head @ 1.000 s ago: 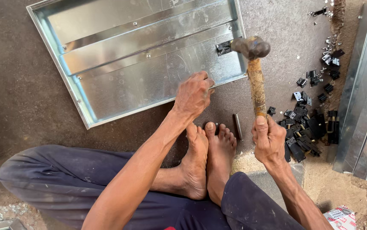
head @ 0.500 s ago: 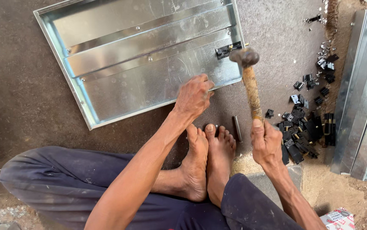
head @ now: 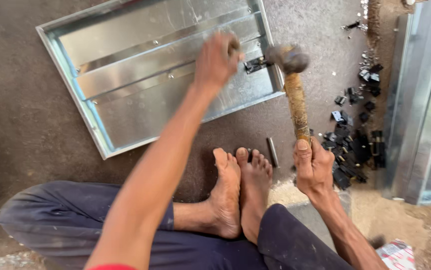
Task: The person attaches small black plastic components to the inside corners of a metal tray by hammering them into place and then moves the tray to a stack.
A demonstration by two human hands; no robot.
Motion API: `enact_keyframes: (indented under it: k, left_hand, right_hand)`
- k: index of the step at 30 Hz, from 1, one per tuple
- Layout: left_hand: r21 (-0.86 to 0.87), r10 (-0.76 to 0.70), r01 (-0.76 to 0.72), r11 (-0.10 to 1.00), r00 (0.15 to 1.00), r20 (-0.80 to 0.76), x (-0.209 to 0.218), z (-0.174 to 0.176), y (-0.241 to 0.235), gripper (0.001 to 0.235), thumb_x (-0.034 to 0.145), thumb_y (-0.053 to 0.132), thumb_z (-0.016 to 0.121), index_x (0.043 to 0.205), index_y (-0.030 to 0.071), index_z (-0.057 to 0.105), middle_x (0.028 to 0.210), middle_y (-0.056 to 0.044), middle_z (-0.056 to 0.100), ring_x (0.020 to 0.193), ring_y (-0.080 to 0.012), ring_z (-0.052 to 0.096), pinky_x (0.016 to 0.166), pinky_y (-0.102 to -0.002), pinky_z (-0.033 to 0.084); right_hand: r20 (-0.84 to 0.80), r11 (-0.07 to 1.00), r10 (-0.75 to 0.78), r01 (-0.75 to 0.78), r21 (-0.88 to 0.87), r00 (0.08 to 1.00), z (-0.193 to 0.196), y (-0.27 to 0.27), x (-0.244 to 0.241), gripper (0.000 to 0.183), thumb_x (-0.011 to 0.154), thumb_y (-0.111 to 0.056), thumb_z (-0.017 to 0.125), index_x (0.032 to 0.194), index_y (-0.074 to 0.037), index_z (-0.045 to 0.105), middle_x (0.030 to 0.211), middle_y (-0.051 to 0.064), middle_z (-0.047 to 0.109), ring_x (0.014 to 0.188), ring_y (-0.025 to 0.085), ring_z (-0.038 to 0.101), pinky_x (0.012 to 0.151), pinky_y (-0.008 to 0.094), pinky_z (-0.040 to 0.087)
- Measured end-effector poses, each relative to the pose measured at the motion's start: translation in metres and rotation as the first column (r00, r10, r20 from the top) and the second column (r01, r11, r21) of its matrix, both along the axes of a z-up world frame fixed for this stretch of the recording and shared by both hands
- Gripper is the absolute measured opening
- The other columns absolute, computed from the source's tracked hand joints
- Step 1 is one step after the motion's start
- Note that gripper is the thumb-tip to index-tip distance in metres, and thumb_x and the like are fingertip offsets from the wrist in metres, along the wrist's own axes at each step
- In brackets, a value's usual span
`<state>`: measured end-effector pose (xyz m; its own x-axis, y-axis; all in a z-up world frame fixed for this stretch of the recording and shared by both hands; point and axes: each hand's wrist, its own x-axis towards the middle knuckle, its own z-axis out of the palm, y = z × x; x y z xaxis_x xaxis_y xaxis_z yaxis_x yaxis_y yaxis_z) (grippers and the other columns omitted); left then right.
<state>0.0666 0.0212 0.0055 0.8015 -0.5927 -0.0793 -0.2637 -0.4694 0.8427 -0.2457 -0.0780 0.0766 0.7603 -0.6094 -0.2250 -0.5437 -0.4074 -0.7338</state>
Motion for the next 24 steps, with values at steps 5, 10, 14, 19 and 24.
enact_keyframes:
  k: [5,10,14,19,24]
  left_hand:
    - [-0.004,0.004,-0.005,1.000,0.988,-0.152,0.035,-0.031,-0.016,0.022,0.064,0.009,0.091,0.068,0.007,0.070,0.066,-0.003,0.072,0.061,-0.0143,0.071,0.059,-0.032,0.059]
    - [0.195,0.011,0.001,0.981,0.998,-0.059,0.040,-0.024,-0.018,0.032,0.061,0.023,0.097,0.069,0.006,0.071,0.068,-0.005,0.074,0.058,-0.0149,0.067,0.061,-0.031,0.058]
    - [0.254,-0.022,0.071,0.965,0.982,-0.189,0.036,-0.017,-0.031,0.030,0.069,0.026,0.094,0.075,0.007,0.071,0.073,-0.005,0.079,0.068,-0.0157,0.075,0.072,-0.032,0.060]
    - [0.392,-0.053,0.062,0.918,0.998,-0.032,0.039,-0.011,-0.031,0.043,0.053,0.025,0.101,0.076,0.002,0.072,0.084,-0.013,0.074,0.080,-0.0243,0.072,0.074,-0.037,0.059]
    - [0.317,-0.054,-0.027,0.948,0.968,0.244,0.035,-0.020,-0.044,0.048,0.047,0.029,0.095,0.075,0.002,0.068,0.083,-0.018,0.075,0.075,-0.0305,0.072,0.057,-0.042,0.058]
  right_hand:
    - [-0.130,0.998,0.062,-0.064,-0.015,0.990,-0.009,0.006,0.009,0.056,0.108,-0.050,0.040,0.081,-0.003,0.055,0.056,0.006,0.052,0.048,0.012,0.050,0.046,0.032,0.041]
    - [-0.142,1.000,-0.007,0.011,0.024,0.990,0.003,-0.001,0.007,0.064,0.106,-0.055,0.039,0.072,-0.003,0.057,0.056,0.004,0.054,0.048,0.012,0.051,0.041,0.032,0.043]
    - [0.105,0.996,-0.054,0.047,0.070,0.993,0.005,-0.006,-0.002,0.061,0.105,-0.054,0.039,0.074,-0.003,0.052,0.054,0.004,0.050,0.045,0.015,0.048,0.041,0.035,0.040]
    - [-0.124,0.997,0.055,-0.060,-0.039,0.991,-0.004,0.008,0.014,0.052,0.107,-0.048,0.044,0.078,-0.007,0.054,0.056,0.003,0.049,0.050,0.013,0.048,0.045,0.033,0.038]
    - [-0.051,0.988,-0.043,0.050,0.146,0.998,0.010,-0.010,0.010,0.049,0.106,-0.045,0.044,0.073,-0.011,0.054,0.057,0.001,0.049,0.049,0.011,0.047,0.039,0.030,0.040]
